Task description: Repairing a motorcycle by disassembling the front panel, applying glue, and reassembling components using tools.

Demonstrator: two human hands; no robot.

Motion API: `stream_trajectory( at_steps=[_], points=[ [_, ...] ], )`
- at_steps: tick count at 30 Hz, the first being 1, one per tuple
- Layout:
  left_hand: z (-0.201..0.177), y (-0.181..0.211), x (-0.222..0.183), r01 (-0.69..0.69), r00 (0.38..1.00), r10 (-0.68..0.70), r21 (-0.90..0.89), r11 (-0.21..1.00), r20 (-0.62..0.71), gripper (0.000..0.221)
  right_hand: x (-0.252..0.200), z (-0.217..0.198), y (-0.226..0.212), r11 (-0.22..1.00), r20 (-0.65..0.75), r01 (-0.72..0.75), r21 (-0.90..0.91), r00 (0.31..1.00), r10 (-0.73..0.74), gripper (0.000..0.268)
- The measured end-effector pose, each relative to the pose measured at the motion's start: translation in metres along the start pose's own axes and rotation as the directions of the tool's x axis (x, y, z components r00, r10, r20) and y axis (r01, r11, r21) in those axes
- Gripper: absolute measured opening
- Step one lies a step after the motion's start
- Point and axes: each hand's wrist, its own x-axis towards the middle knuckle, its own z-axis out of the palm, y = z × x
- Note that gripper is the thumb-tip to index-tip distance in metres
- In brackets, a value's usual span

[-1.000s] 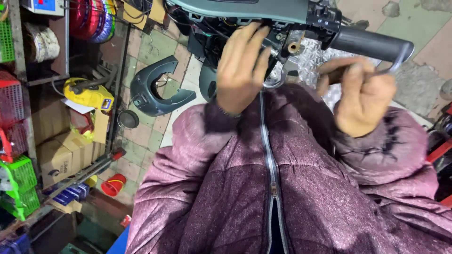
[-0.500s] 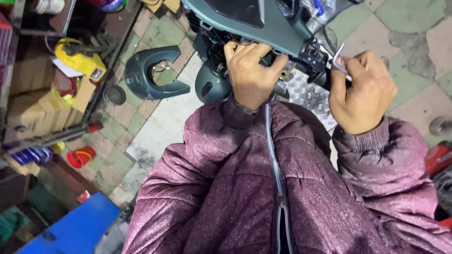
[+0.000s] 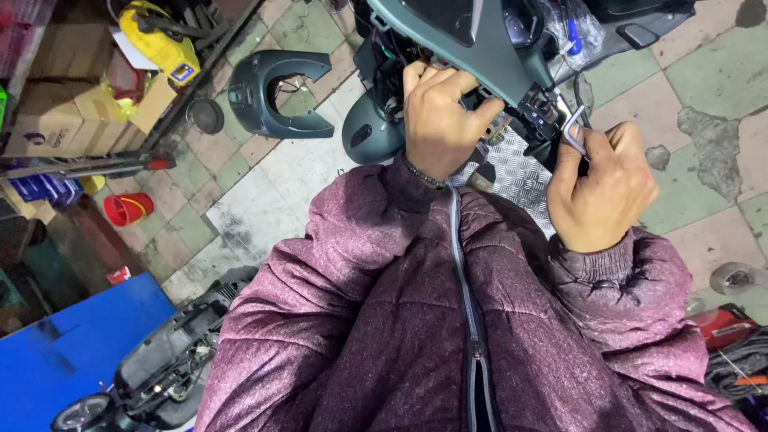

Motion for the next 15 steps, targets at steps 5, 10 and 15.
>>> stream_trajectory(
  at_steps=[5, 10, 15],
  points=[
    [-0.001, -0.005, 0.002, -0.027, 0.997, 0.027, 0.002, 1.000, 0.079, 0.012, 0.002, 0.002, 0.003, 0.997, -0.034, 0.002, 0.073, 0.999, 0.001, 0.016],
    [-0.003, -0.018, 0.006, -0.111, 0.983, 0.109, 0.009, 0.994, 0.148, 0.013, 0.001, -0.002, 0.002, 0.991, -0.053, -0.003, 0.134, 0.999, 0.011, 0.009],
    [0.003, -0.019, 0.005, -0.156, 0.985, 0.150, 0.063, 0.986, 0.089, 0.016, 0.001, 0.001, 0.001, 0.994, -0.069, -0.004, 0.105, 0.998, 0.012, 0.013]
  ],
)
